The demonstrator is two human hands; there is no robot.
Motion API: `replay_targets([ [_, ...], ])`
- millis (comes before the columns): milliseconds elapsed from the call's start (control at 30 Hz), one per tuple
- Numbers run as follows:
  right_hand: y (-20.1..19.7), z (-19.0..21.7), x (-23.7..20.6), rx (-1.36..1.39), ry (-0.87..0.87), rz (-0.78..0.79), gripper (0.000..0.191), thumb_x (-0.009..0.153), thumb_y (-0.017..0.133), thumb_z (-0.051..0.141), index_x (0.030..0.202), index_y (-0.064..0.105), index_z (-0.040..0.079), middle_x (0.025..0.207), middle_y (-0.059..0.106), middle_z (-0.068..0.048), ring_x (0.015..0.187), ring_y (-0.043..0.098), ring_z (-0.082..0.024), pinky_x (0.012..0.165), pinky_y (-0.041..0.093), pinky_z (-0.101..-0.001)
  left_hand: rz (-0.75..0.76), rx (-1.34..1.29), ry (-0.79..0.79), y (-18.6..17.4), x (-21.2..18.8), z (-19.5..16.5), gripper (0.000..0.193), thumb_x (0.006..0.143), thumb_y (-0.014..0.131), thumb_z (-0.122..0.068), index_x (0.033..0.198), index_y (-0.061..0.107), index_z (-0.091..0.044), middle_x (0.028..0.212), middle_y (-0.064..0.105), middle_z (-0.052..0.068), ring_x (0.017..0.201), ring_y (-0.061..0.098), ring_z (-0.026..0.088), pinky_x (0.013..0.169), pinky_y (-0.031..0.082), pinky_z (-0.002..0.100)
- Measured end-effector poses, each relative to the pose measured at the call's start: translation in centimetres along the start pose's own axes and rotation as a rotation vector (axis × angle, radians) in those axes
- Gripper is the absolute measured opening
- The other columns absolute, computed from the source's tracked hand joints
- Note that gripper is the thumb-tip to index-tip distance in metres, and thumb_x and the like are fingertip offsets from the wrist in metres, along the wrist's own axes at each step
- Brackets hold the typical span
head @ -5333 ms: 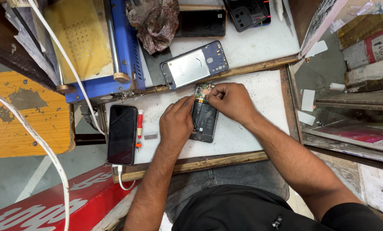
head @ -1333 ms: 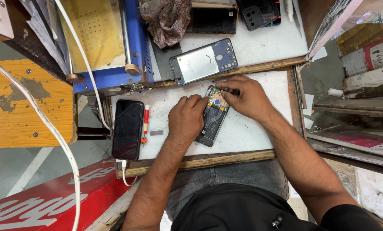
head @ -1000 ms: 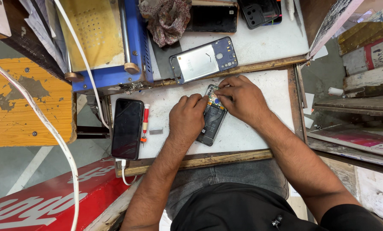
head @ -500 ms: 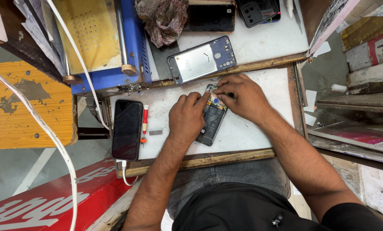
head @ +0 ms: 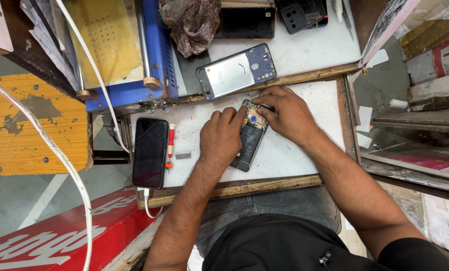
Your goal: The person disassembles a smartphone, removes the back cover and battery, cleans the interior with a cloth, and reassembles the device by reconnecting internal components and replacing the back cover.
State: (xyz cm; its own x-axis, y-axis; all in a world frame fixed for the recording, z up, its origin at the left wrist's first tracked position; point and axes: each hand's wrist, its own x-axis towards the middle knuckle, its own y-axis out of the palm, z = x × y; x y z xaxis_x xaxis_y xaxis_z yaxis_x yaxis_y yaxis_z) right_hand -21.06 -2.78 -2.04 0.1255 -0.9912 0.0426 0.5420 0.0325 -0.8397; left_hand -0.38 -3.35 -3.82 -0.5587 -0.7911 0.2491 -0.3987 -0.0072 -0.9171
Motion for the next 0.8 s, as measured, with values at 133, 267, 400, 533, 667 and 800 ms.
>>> replay_targets([
  [133,-0.3,-0.1,-0.2,0.046,0.03,0.008,0.029,0.087,0.08,0.019,0.115,0.077,0.012,0.116,0.07,-0.007,0.107,0.067,-0.024,0.092,0.056,-0.0386,0.019,-0.004,0.037,-0.7,-0.1,-0.5,0.049,0.083,0.074,-0.009,0.131,0.071,-0.019,0.109,0.063,0.01,0.09,0.06,0.024,0.066,0.055,0.038],
  [267,-1.1,-1.3,-0.3,0.165,0.041,0.029,0.028,0.089,0.077,0.016,0.117,0.076,0.011,0.115,0.072,-0.007,0.102,0.069,-0.024,0.089,0.057,-0.0372,0.057,0.006,0.068,-1.1,0.1,-1.0,0.044,0.083,0.075,-0.017,0.127,0.071,-0.019,0.112,0.062,0.012,0.092,0.06,0.025,0.069,0.055,0.039],
  [400,-2.0,-2.6,-0.4,0.239,0.059,0.06,0.025,0.092,0.074,0.013,0.117,0.076,0.01,0.109,0.073,-0.01,0.096,0.072,-0.024,0.085,0.059,-0.036,0.093,-0.001,0.046,-1.5,0.4,-1.3,0.044,0.085,0.074,-0.017,0.128,0.072,-0.02,0.109,0.062,0.011,0.091,0.06,0.025,0.067,0.055,0.039],
  [533,-2.2,-2.5,-0.3,0.27,0.198,0.119,0.025,0.089,0.078,0.017,0.113,0.077,0.012,0.1,0.076,-0.005,0.09,0.072,-0.018,0.081,0.06,-0.0346,0.153,0.014,0.016,-1.7,0.5,-1.5,0.04,0.088,0.073,-0.018,0.128,0.071,-0.018,0.108,0.062,0.012,0.09,0.061,0.024,0.065,0.055,0.039],
  [667,-2.1,-1.8,-0.4,0.15,0.23,0.14,0.022,0.085,0.082,0.019,0.106,0.078,0.013,0.092,0.074,-0.004,0.083,0.069,-0.018,0.074,0.058,-0.0353,0.166,0.026,-0.009,-1.8,0.4,-2.0,0.041,0.088,0.072,-0.018,0.129,0.071,-0.017,0.109,0.062,0.014,0.092,0.062,0.025,0.066,0.056,0.039],
  [800,-2.2,-1.3,-0.5,0.124,0.18,0.115,0.02,0.086,0.081,0.021,0.104,0.077,0.013,0.095,0.073,-0.004,0.085,0.069,-0.017,0.075,0.058,-0.0343,0.137,0.013,-0.08,-1.7,-0.1,-3.0,0.042,0.088,0.071,-0.02,0.13,0.07,-0.016,0.116,0.062,0.016,0.096,0.062,0.028,0.072,0.054,0.043],
])
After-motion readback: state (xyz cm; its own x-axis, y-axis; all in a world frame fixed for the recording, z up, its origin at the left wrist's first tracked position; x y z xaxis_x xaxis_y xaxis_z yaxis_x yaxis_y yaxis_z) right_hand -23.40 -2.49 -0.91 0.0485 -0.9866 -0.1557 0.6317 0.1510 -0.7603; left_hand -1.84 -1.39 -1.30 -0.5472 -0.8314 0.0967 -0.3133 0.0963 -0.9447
